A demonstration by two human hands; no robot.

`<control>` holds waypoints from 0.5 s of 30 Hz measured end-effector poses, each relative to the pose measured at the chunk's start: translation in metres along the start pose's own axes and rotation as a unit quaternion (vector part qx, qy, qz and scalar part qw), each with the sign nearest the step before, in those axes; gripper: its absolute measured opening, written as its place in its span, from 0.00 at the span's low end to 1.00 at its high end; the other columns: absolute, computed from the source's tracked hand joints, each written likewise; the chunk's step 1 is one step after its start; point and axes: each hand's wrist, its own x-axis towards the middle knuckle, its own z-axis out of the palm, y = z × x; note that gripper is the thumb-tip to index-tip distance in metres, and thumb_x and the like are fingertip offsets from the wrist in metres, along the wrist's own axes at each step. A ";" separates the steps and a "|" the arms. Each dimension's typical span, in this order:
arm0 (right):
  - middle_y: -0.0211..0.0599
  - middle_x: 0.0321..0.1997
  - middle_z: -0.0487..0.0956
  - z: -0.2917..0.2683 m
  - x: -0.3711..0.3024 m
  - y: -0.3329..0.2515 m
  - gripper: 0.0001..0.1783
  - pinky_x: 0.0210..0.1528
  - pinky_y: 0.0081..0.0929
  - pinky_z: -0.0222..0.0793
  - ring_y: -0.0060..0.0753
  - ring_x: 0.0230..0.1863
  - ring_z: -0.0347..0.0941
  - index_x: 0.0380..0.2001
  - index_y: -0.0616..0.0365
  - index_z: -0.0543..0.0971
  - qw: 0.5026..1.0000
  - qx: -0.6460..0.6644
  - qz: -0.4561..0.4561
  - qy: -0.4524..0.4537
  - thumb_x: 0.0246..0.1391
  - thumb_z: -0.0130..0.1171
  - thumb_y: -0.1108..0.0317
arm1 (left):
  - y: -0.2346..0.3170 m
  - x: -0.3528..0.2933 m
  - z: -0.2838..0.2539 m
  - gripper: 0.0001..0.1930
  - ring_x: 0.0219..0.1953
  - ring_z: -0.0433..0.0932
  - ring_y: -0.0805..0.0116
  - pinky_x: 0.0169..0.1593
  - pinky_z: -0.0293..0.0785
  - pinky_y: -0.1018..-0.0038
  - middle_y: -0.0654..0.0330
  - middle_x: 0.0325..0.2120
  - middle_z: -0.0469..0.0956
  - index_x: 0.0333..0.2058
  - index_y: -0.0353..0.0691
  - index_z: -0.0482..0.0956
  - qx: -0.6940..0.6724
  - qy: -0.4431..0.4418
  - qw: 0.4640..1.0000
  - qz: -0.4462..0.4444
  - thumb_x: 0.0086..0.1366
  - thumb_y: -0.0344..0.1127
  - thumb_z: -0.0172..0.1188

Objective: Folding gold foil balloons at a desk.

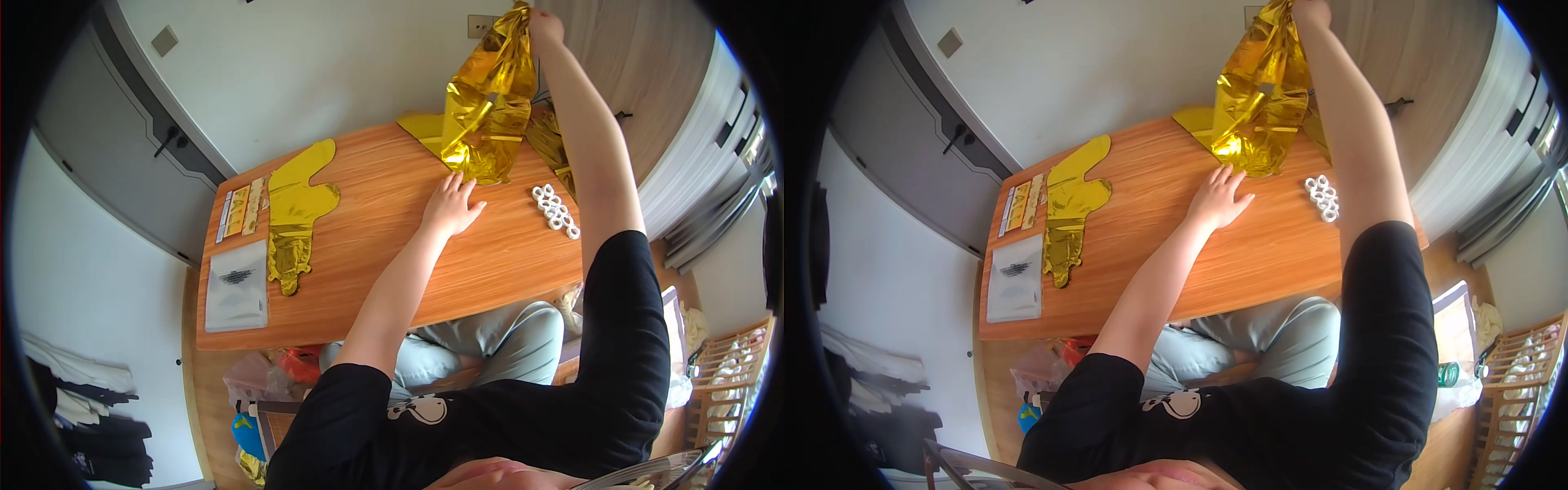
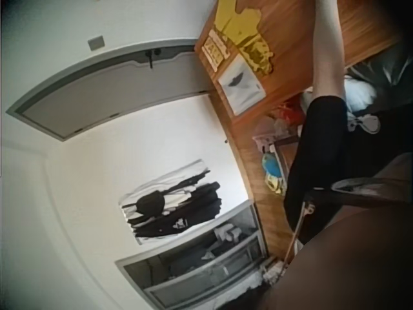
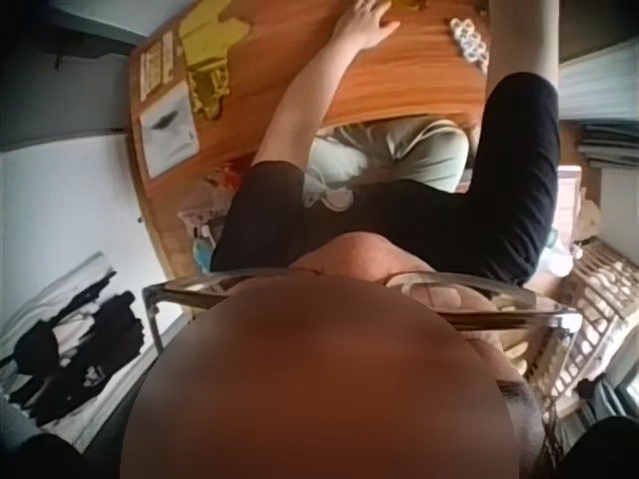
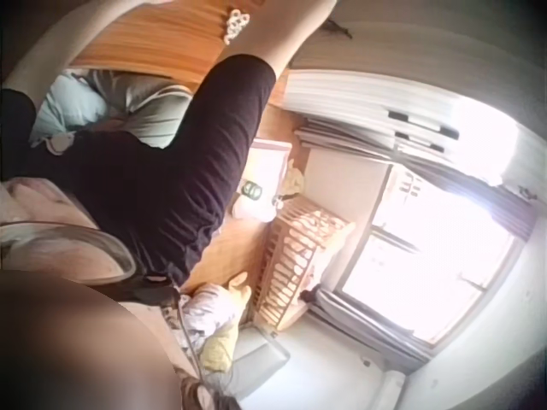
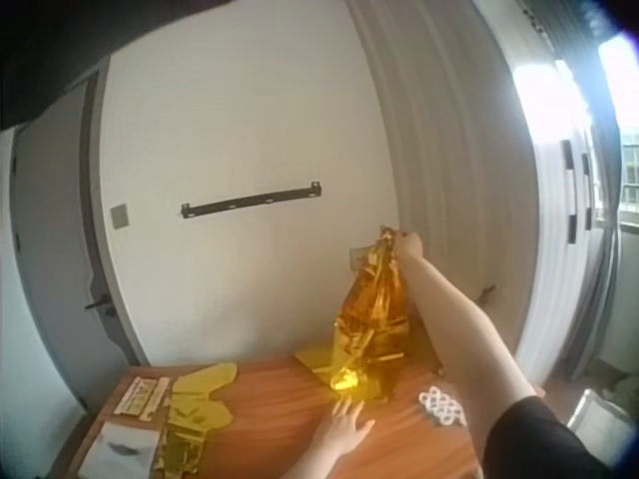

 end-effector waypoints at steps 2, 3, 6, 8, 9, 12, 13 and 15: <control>0.42 0.44 0.84 -0.012 0.023 -0.017 0.14 0.50 0.37 0.76 0.44 0.47 0.81 0.50 0.57 0.81 0.999 0.032 0.034 0.003 0.67 0.55 0.62 | -0.002 -0.001 0.001 0.37 0.76 0.52 0.50 0.77 0.50 0.60 0.47 0.74 0.55 0.71 0.44 0.62 0.004 -0.002 1.000 0.000 0.73 0.62 0.48; 0.42 0.45 0.83 -0.028 0.044 -0.028 0.15 0.48 0.38 0.76 0.43 0.46 0.80 0.51 0.58 0.80 0.996 0.058 0.063 0.013 0.68 0.55 0.62 | 0.002 0.002 0.001 0.37 0.76 0.52 0.50 0.77 0.50 0.60 0.47 0.74 0.55 0.71 0.44 0.62 0.004 -0.001 1.000 0.008 0.73 0.63 0.48; 0.42 0.47 0.81 -0.063 0.085 -0.059 0.17 0.43 0.39 0.78 0.39 0.43 0.79 0.53 0.61 0.78 0.977 0.142 0.156 0.035 0.70 0.55 0.59 | 0.011 0.007 0.001 0.37 0.76 0.52 0.50 0.77 0.51 0.60 0.47 0.74 0.55 0.71 0.44 0.62 -0.002 0.002 1.000 0.020 0.73 0.63 0.48; 0.41 0.42 0.81 -0.070 0.085 -0.067 0.15 0.39 0.37 0.77 0.38 0.40 0.78 0.49 0.61 0.79 0.952 0.271 0.132 0.049 0.70 0.55 0.61 | 0.008 0.005 0.001 0.37 0.76 0.52 0.50 0.77 0.51 0.60 0.47 0.74 0.55 0.71 0.44 0.62 -0.001 -0.002 1.000 0.011 0.73 0.63 0.48; 0.39 0.38 0.80 -0.078 0.088 -0.074 0.12 0.35 0.36 0.76 0.36 0.36 0.77 0.45 0.61 0.80 0.912 0.393 0.098 0.068 0.70 0.55 0.63 | 0.008 0.005 0.001 0.37 0.76 0.52 0.49 0.77 0.51 0.60 0.47 0.74 0.55 0.71 0.45 0.62 -0.003 -0.002 1.000 0.011 0.73 0.63 0.48; 0.38 0.35 0.79 -0.115 0.095 -0.114 0.12 0.32 0.32 0.74 0.34 0.33 0.76 0.44 0.61 0.80 0.848 0.515 0.053 0.112 0.70 0.55 0.63 | 0.016 0.011 0.001 0.37 0.76 0.52 0.49 0.77 0.51 0.59 0.48 0.74 0.55 0.71 0.45 0.62 -0.002 -0.006 1.000 0.022 0.73 0.63 0.48; 0.37 0.35 0.78 -0.127 0.090 -0.129 0.13 0.32 0.32 0.74 0.33 0.33 0.75 0.45 0.62 0.79 0.846 0.523 0.013 0.103 0.70 0.55 0.63 | 0.017 0.012 0.000 0.37 0.76 0.52 0.49 0.77 0.51 0.59 0.48 0.74 0.55 0.71 0.45 0.62 -0.003 -0.006 1.000 0.024 0.73 0.63 0.48; 0.36 0.34 0.78 -0.119 0.052 -0.149 0.13 0.32 0.32 0.74 0.32 0.32 0.74 0.47 0.63 0.79 0.838 0.539 -0.005 0.085 0.70 0.56 0.63 | 0.000 0.000 -0.002 0.38 0.76 0.51 0.49 0.77 0.51 0.59 0.48 0.74 0.54 0.72 0.46 0.61 0.007 -0.018 1.000 -0.006 0.73 0.64 0.48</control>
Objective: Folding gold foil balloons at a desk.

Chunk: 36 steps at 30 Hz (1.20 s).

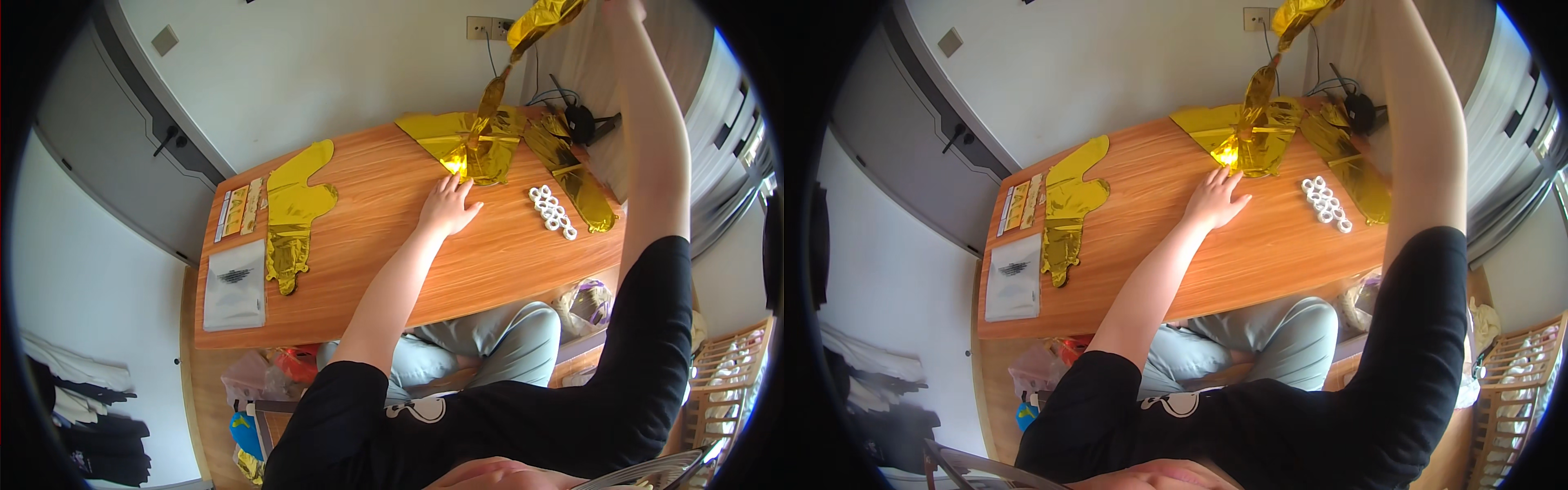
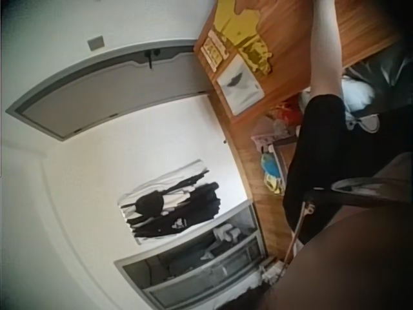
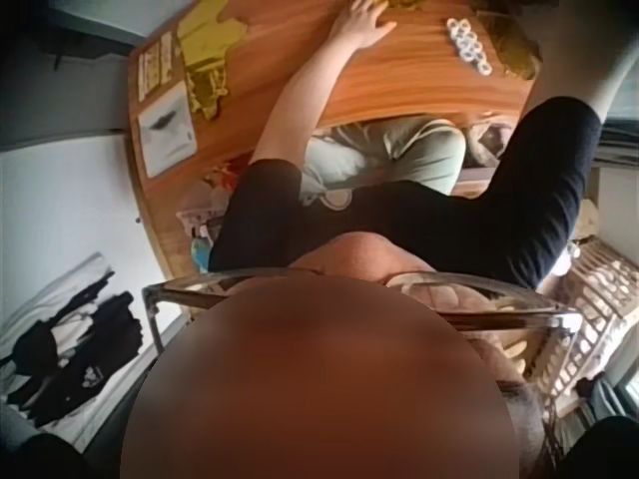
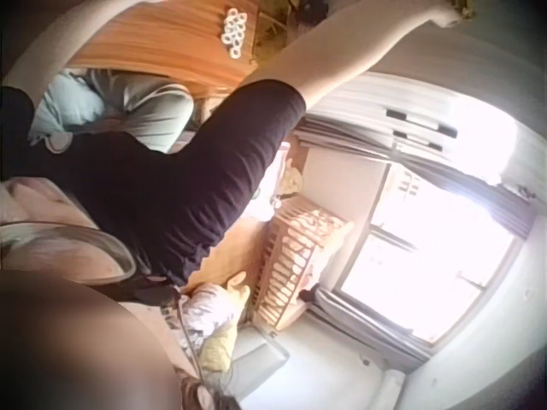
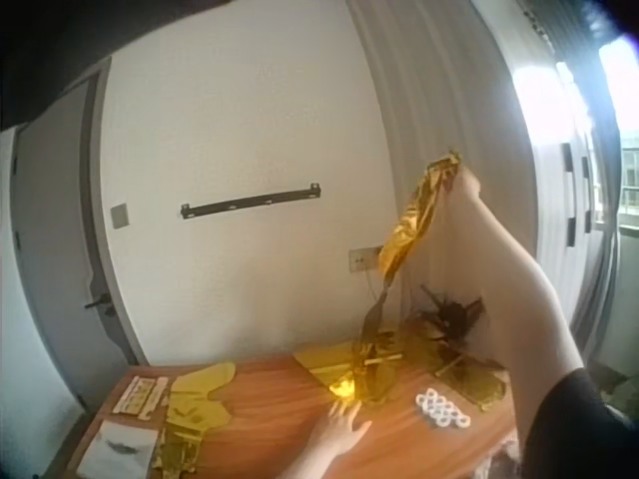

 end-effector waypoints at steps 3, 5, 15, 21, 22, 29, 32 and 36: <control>0.33 0.35 0.78 0.024 -0.024 -0.056 0.13 0.33 0.32 0.73 0.29 0.33 0.74 0.48 0.62 0.79 0.975 -0.122 -0.128 -0.138 0.69 0.57 0.64 | 0.005 0.005 0.001 0.39 0.76 0.51 0.50 0.77 0.51 0.59 0.49 0.75 0.52 0.72 0.46 0.60 -0.004 0.012 1.000 0.020 0.72 0.65 0.48; 0.31 0.36 0.79 0.031 -0.043 -0.093 0.12 0.33 0.31 0.72 0.27 0.33 0.73 0.48 0.60 0.80 0.929 -0.206 -0.211 -0.224 0.69 0.57 0.64 | 0.010 0.010 -0.001 0.40 0.77 0.50 0.50 0.77 0.51 0.59 0.49 0.75 0.52 0.72 0.46 0.60 -0.023 0.009 0.999 0.031 0.71 0.65 0.49; 0.32 0.29 0.78 -0.042 -0.388 -0.235 0.11 0.26 0.29 0.73 0.33 0.28 0.78 0.34 0.58 0.81 0.367 -0.525 -0.332 -0.692 0.43 0.65 0.75 | 0.064 -0.053 -0.080 0.52 0.75 0.51 0.41 0.74 0.51 0.47 0.40 0.73 0.53 0.74 0.39 0.51 -0.355 0.304 0.857 0.215 0.60 0.54 0.72; 0.42 0.35 0.87 -0.036 -0.421 -0.253 0.06 0.27 0.23 0.82 0.33 0.30 0.86 0.33 0.63 0.80 0.562 -0.298 -0.002 -0.772 0.59 0.61 0.70 | 0.098 -0.191 -0.126 0.31 0.69 0.64 0.52 0.72 0.51 0.45 0.54 0.68 0.65 0.59 0.52 0.78 -0.214 0.178 0.884 0.376 0.56 0.45 0.72; 0.43 0.34 0.87 -0.033 -0.421 -0.248 0.07 0.27 0.23 0.82 0.34 0.30 0.86 0.33 0.63 0.80 0.597 -0.294 0.008 -0.746 0.60 0.60 0.69 | 0.098 -0.209 -0.120 0.31 0.69 0.64 0.52 0.72 0.51 0.45 0.54 0.68 0.65 0.59 0.52 0.78 -0.211 0.177 0.887 0.370 0.56 0.45 0.72; 0.33 0.27 0.79 -0.030 -0.450 -0.186 0.02 0.26 0.21 0.67 0.18 0.23 0.73 0.38 0.62 0.76 0.637 -0.497 0.100 -0.580 0.63 0.59 0.76 | 0.112 -0.294 -0.121 0.35 0.57 0.73 0.64 0.60 0.71 0.66 0.56 0.59 0.71 0.65 0.38 0.66 -0.665 0.077 0.729 0.141 0.61 0.37 0.71; 0.38 0.26 0.77 -0.039 -0.462 -0.117 0.05 0.29 0.27 0.67 0.29 0.24 0.72 0.38 0.63 0.74 0.632 -0.522 0.048 -0.571 0.65 0.57 0.71 | 0.103 -0.297 -0.118 0.22 0.50 0.77 0.75 0.51 0.77 0.72 0.61 0.47 0.79 0.56 0.35 0.74 -0.660 0.035 0.751 -0.012 0.67 0.36 0.68; 0.45 0.39 0.82 -0.075 -0.449 -0.027 0.17 0.42 0.40 0.73 0.48 0.38 0.79 0.46 0.62 0.76 0.606 -0.571 0.096 -0.545 0.66 0.60 0.59 | 0.034 -0.266 -0.097 0.13 0.36 0.83 0.77 0.43 0.80 0.76 0.63 0.35 0.86 0.44 0.35 0.84 -0.648 0.101 0.740 -0.148 0.66 0.37 0.71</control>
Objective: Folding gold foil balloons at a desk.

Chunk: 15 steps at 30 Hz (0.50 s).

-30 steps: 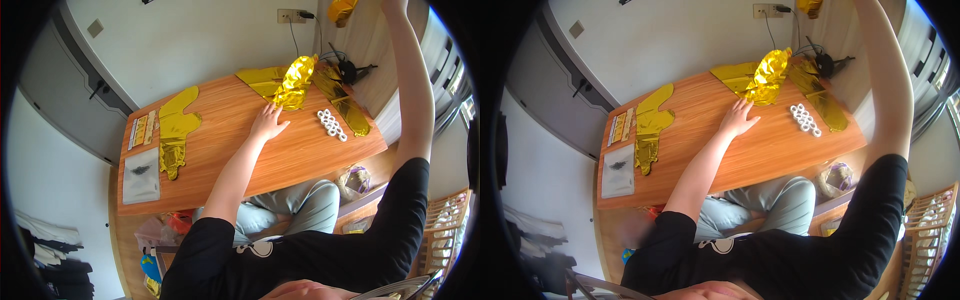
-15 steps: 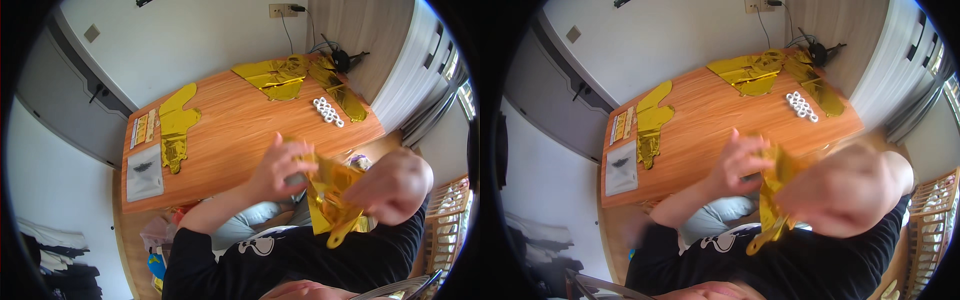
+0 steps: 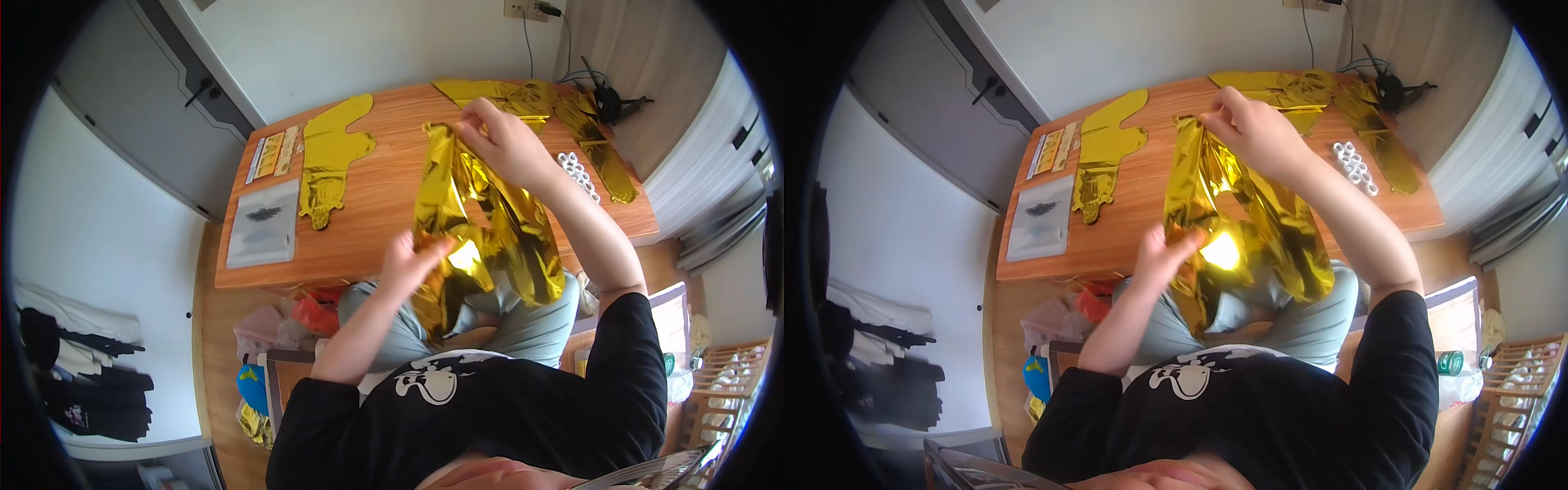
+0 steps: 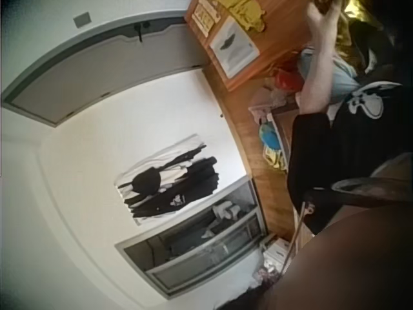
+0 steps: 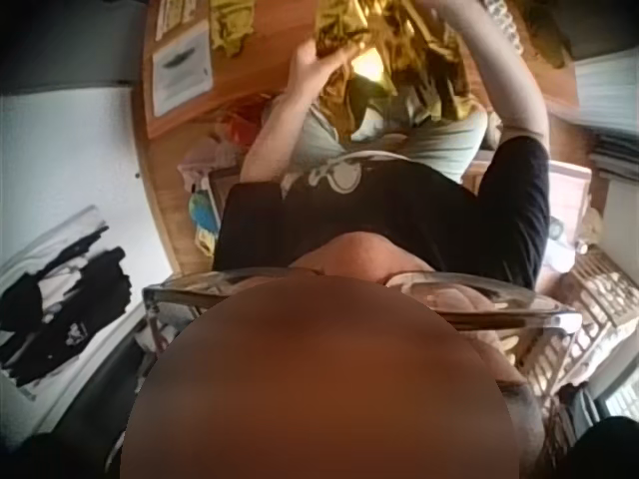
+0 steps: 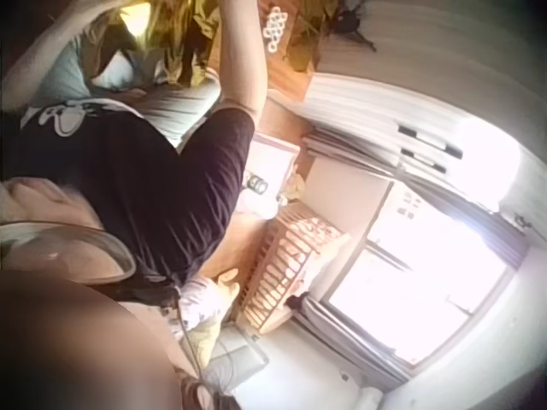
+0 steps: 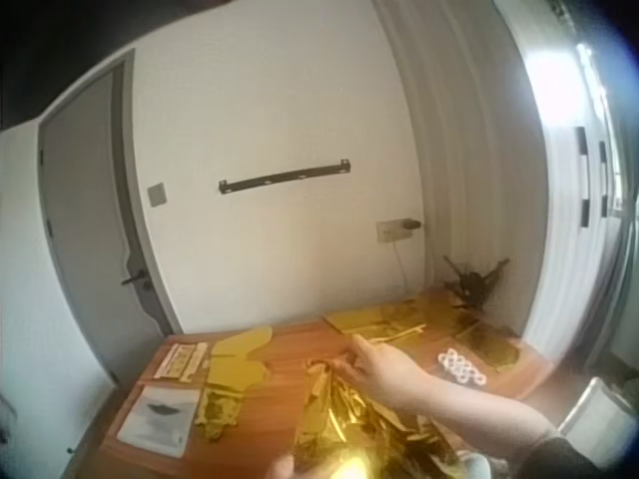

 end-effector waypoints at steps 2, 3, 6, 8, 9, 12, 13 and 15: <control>0.46 0.46 0.81 0.034 0.002 0.024 0.21 0.50 0.42 0.72 0.49 0.47 0.77 0.49 0.61 0.75 0.987 -0.087 -0.086 0.101 0.64 0.61 0.55 | 0.011 0.017 -0.023 0.18 0.41 0.83 0.74 0.47 0.80 0.74 0.60 0.41 0.86 0.48 0.34 0.81 -0.013 0.034 0.999 0.030 0.64 0.36 0.72; 0.47 0.54 0.79 0.048 0.001 0.037 0.26 0.58 0.44 0.70 0.50 0.55 0.75 0.53 0.61 0.75 0.949 -0.178 -0.161 0.205 0.62 0.63 0.51 | 0.002 0.033 -0.037 0.21 0.42 0.84 0.71 0.49 0.80 0.72 0.58 0.43 0.86 0.50 0.33 0.79 -0.003 0.041 0.998 0.049 0.62 0.36 0.73; 0.45 0.63 0.73 0.082 -0.036 0.050 0.32 0.69 0.47 0.61 0.52 0.65 0.68 0.58 0.60 0.74 0.945 -0.280 -0.153 0.075 0.61 0.62 0.47 | 0.004 0.070 -0.078 0.33 0.50 0.82 0.66 0.56 0.77 0.70 0.54 0.50 0.82 0.58 0.31 0.72 0.240 0.089 0.967 0.005 0.58 0.37 0.77; 0.46 0.65 0.72 0.100 -0.056 0.058 0.33 0.70 0.48 0.59 0.50 0.67 0.67 0.61 0.59 0.72 0.951 -0.255 -0.067 -0.158 0.62 0.59 0.47 | 0.003 0.088 -0.094 0.45 0.55 0.81 0.57 0.60 0.75 0.66 0.46 0.54 0.80 0.65 0.30 0.65 0.279 0.082 0.957 -0.015 0.54 0.45 0.79; 0.46 0.65 0.72 0.111 -0.069 0.068 0.33 0.70 0.48 0.59 0.50 0.67 0.67 0.61 0.59 0.72 0.951 -0.256 -0.068 -0.158 0.62 0.59 0.47 | -0.001 0.097 -0.099 0.51 0.57 0.79 0.54 0.62 0.73 0.64 0.43 0.57 0.78 0.68 0.31 0.61 0.370 0.091 0.924 -0.027 0.53 0.50 0.79; 0.45 0.68 0.71 0.126 -0.086 0.091 0.33 0.72 0.51 0.57 0.49 0.70 0.64 0.64 0.56 0.72 0.964 -0.224 -0.062 -0.127 0.64 0.57 0.46 | -0.002 0.121 -0.121 0.64 0.63 0.74 0.45 0.66 0.69 0.59 0.35 0.63 0.71 0.73 0.32 0.50 0.475 0.074 0.873 -0.077 0.49 0.61 0.77; 0.45 0.69 0.70 0.124 -0.083 0.093 0.33 0.73 0.50 0.56 0.48 0.71 0.63 0.64 0.56 0.71 0.962 -0.234 -0.066 -0.122 0.64 0.56 0.46 | -0.002 0.124 -0.130 0.63 0.63 0.74 0.45 0.65 0.69 0.59 0.36 0.63 0.71 0.73 0.32 0.51 0.506 0.071 0.856 -0.078 0.50 0.61 0.77; 0.44 0.71 0.68 0.116 -0.076 0.099 0.35 0.77 0.50 0.51 0.48 0.73 0.61 0.67 0.55 0.70 0.964 -0.227 -0.038 -0.134 0.65 0.53 0.44 | -0.001 0.128 -0.134 0.62 0.63 0.74 0.45 0.64 0.71 0.59 0.37 0.62 0.72 0.73 0.36 0.52 0.539 0.066 0.837 -0.070 0.49 0.61 0.77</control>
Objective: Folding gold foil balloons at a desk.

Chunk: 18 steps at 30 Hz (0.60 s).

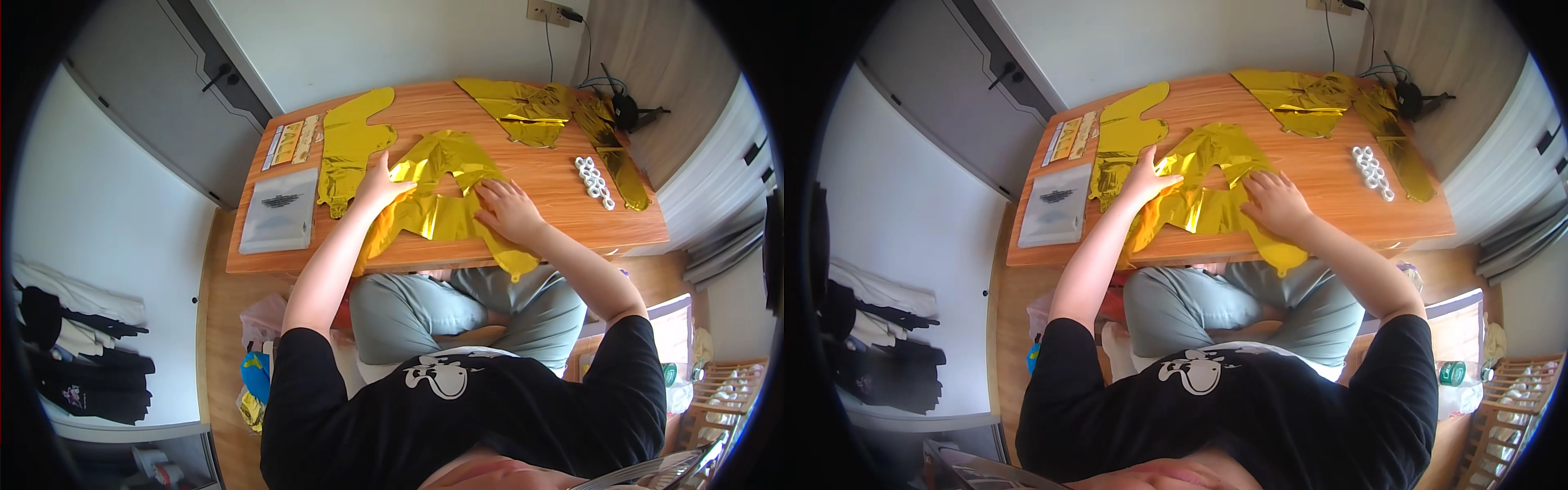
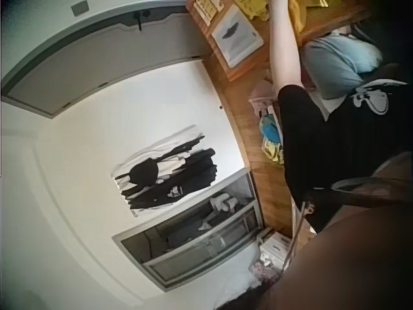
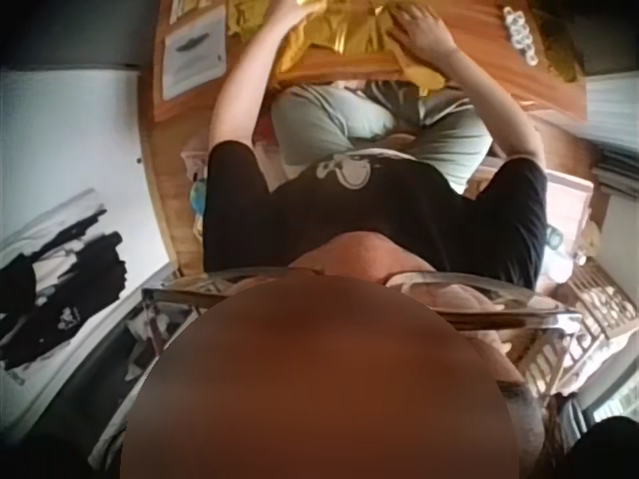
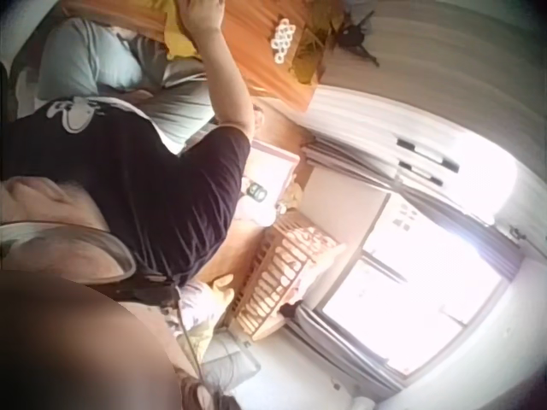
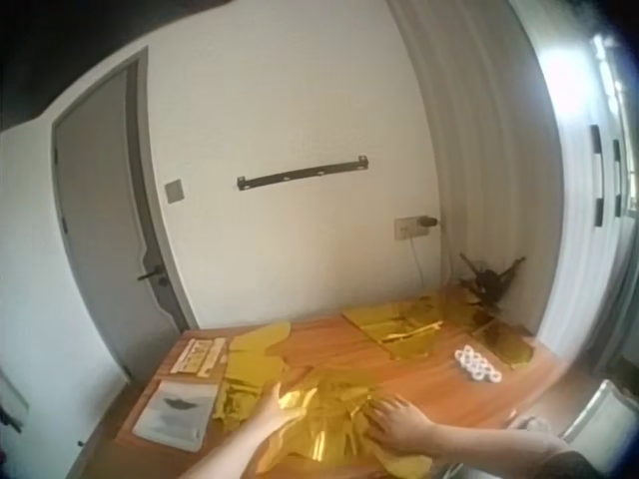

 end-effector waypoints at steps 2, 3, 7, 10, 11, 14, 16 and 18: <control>0.44 0.72 0.67 -0.003 0.009 0.013 0.34 0.77 0.51 0.50 0.49 0.73 0.60 0.68 0.55 0.69 1.000 0.006 -0.018 -0.005 0.66 0.54 0.46 | 0.000 0.005 -0.004 0.61 0.63 0.74 0.46 0.64 0.71 0.58 0.38 0.62 0.72 0.73 0.37 0.53 0.015 0.016 1.000 0.006 0.49 0.61 0.77; 0.45 0.72 0.67 -0.004 0.014 0.020 0.34 0.77 0.52 0.50 0.50 0.74 0.60 0.69 0.54 0.68 0.999 0.011 -0.036 -0.010 0.66 0.54 0.47 | 0.001 0.007 -0.006 0.61 0.63 0.75 0.47 0.63 0.72 0.58 0.40 0.62 0.73 0.73 0.38 0.53 0.031 0.032 0.999 0.010 0.49 0.61 0.77; 0.46 0.73 0.66 -0.005 0.029 0.053 0.34 0.77 0.52 0.48 0.53 0.74 0.59 0.70 0.55 0.67 0.999 0.009 -0.039 -0.024 0.67 0.53 0.47 | 0.020 0.010 -0.012 0.54 0.62 0.75 0.51 0.63 0.73 0.61 0.45 0.62 0.73 0.73 0.41 0.54 0.064 -0.002 0.997 -0.048 0.57 0.61 0.72; 0.48 0.73 0.66 -0.007 0.050 0.055 0.34 0.77 0.52 0.47 0.51 0.74 0.58 0.69 0.55 0.67 0.998 0.032 -0.060 -0.014 0.68 0.53 0.48 | -0.026 0.000 -0.005 0.45 0.64 0.73 0.51 0.65 0.71 0.61 0.46 0.64 0.71 0.71 0.41 0.60 0.153 0.131 0.972 0.124 0.63 0.58 0.67; 0.49 0.72 0.66 -0.004 0.051 0.063 0.33 0.78 0.53 0.46 0.51 0.74 0.58 0.69 0.55 0.67 0.998 0.037 -0.058 -0.009 0.68 0.52 0.48 | -0.029 -0.006 -0.002 0.45 0.64 0.73 0.51 0.65 0.71 0.61 0.46 0.64 0.71 0.71 0.41 0.60 0.152 0.131 0.972 0.122 0.63 0.58 0.67; 0.49 0.70 0.69 -0.014 0.053 0.073 0.30 0.75 0.49 0.54 0.52 0.71 0.63 0.67 0.57 0.70 0.997 0.045 -0.042 0.038 0.67 0.56 0.53 | -0.028 -0.050 -0.004 0.32 0.62 0.73 0.49 0.66 0.68 0.56 0.48 0.61 0.74 0.61 0.39 0.75 0.191 0.159 0.948 0.199 0.66 0.54 0.65; 0.49 0.67 0.72 -0.022 0.067 0.058 0.27 0.71 0.47 0.60 0.52 0.68 0.67 0.63 0.58 0.74 0.992 0.106 -0.033 0.053 0.65 0.58 0.57 | -0.041 -0.078 -0.019 0.31 0.61 0.73 0.48 0.65 0.68 0.55 0.48 0.59 0.75 0.61 0.39 0.75 0.196 0.226 0.939 0.168 0.66 0.53 0.65; 0.49 0.64 0.75 -0.025 0.084 0.031 0.23 0.68 0.44 0.66 0.53 0.65 0.71 0.59 0.59 0.77 0.984 0.167 -0.021 0.065 0.64 0.61 0.61 | -0.055 -0.103 -0.027 0.30 0.58 0.75 0.48 0.60 0.70 0.53 0.50 0.55 0.78 0.59 0.41 0.75 0.163 0.335 0.923 0.091 0.63 0.51 0.68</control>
